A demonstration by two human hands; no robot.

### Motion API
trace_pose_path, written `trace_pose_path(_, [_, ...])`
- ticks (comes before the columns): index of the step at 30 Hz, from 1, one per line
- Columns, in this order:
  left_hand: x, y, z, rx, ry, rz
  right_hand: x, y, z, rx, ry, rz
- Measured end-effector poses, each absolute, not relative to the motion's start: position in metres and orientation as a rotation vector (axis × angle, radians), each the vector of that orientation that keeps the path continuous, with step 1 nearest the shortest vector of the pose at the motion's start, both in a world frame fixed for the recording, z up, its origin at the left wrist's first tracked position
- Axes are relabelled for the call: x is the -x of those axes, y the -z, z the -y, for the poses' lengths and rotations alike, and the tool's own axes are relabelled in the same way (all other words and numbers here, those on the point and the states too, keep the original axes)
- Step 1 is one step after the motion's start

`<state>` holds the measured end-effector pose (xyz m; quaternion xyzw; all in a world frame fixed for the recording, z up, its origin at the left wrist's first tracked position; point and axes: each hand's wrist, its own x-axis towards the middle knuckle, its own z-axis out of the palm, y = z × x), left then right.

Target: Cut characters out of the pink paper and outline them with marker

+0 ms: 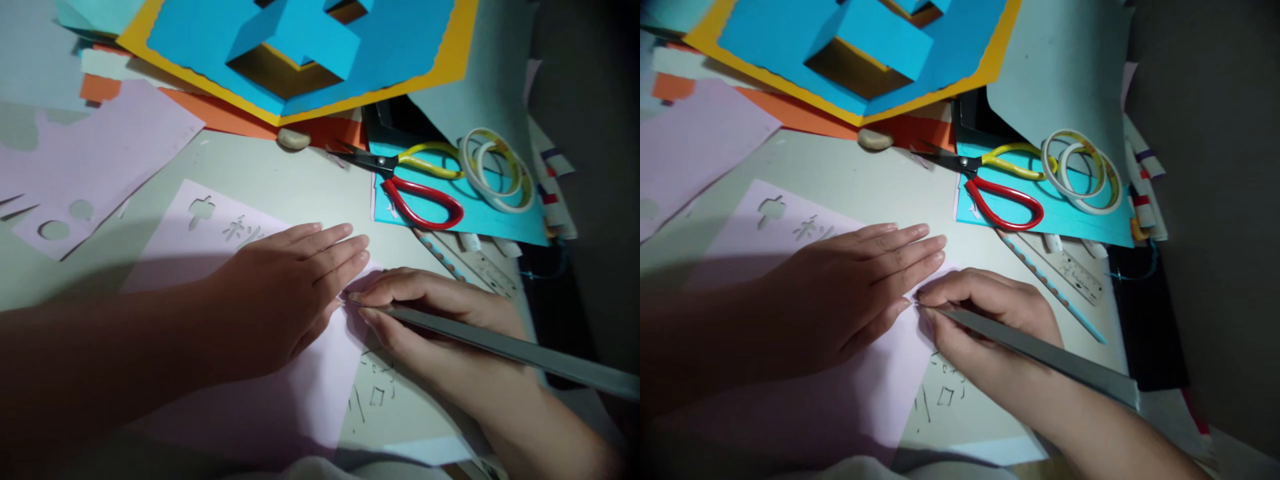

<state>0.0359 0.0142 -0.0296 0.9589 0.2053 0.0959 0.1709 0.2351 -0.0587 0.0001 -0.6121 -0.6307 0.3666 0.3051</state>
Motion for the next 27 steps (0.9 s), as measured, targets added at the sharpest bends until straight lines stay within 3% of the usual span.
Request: trace_pose_path(27, [-0.0367, 0.0263, -0.0169, -2.724, -0.22, -0.54, -0.2358, 0.0061, 0.0605, 1.658, -0.886, 1.715])
